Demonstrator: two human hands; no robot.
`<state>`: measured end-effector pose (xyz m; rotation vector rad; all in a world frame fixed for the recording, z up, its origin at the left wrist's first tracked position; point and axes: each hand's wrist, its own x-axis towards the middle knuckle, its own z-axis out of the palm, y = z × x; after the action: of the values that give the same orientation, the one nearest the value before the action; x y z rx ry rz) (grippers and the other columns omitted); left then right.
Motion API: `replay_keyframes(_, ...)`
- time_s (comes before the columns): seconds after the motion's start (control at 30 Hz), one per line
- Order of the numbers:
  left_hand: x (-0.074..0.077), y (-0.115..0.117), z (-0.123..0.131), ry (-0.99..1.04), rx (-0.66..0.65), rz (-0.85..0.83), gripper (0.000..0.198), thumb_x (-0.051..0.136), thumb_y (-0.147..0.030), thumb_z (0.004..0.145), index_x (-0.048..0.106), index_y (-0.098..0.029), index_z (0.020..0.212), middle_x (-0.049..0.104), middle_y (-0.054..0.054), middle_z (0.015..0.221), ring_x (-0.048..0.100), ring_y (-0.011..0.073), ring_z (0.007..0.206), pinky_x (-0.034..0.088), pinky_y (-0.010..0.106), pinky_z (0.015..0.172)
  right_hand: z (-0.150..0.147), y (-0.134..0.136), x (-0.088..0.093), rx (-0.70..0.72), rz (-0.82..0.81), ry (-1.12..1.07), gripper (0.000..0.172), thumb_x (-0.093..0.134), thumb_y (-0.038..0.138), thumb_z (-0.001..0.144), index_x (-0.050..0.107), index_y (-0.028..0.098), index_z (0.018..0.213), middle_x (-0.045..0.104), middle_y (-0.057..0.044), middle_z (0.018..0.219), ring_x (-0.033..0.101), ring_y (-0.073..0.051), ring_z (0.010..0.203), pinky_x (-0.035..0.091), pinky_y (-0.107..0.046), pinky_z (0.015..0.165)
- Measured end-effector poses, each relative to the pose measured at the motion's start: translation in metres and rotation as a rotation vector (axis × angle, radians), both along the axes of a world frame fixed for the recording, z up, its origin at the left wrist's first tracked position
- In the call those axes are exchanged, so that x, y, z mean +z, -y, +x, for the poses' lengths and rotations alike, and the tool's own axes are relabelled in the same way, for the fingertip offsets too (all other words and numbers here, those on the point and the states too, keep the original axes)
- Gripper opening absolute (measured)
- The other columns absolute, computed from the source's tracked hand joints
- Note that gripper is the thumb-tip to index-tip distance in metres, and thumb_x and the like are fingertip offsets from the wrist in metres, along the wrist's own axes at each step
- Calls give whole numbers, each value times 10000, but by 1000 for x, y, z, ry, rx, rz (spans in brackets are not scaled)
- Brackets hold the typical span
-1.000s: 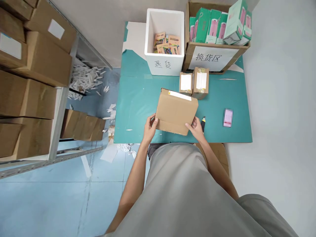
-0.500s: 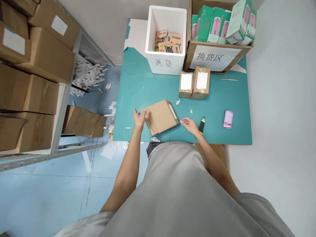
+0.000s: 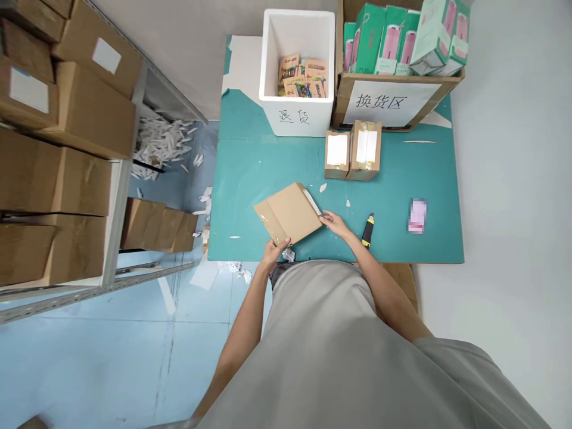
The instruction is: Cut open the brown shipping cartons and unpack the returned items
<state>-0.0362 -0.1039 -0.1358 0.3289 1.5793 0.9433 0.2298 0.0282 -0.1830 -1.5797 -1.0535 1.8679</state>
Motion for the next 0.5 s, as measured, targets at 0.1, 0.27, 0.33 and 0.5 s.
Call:
replay_keyframes(0.1,5,-22,-14,13,-61,3,707,1118,-499,527,768,-182,1052,859,111,1034,799,362,1134,631,504,1041,3,1,4,-53,64,61,470,831,341,916,764,170,1348,789,-173,1474,723,-290,1407,484,-479,1319)
replay_keyframes(0.27,15,-53,-29,31,-141,31,802,1110,-534,496,771,-178,1130,859,119,1117,794,337,1103,622,452,1008,4,1,16,-153,94,51,629,796,466,959,670,191,1510,806,-145,1462,716,-277,1431,478,-467,1326)
replay_keyframes(0.33,19,-61,-32,37,-144,48,812,1090,-556,517,771,-177,1160,856,130,1175,794,325,1088,624,426,971,7,1,22,-154,71,4,703,822,539,946,658,202,1539,808,-139,1465,694,-296,1472,464,-476,1338)
replay_keyframes(0.5,28,-72,-32,44,-34,59,720,1053,-558,539,765,-190,1086,856,123,1125,795,289,994,596,345,775,20,2,39,7,21,-161,807,990,573,774,715,234,1453,803,-107,1472,698,-334,1467,486,-487,1324)
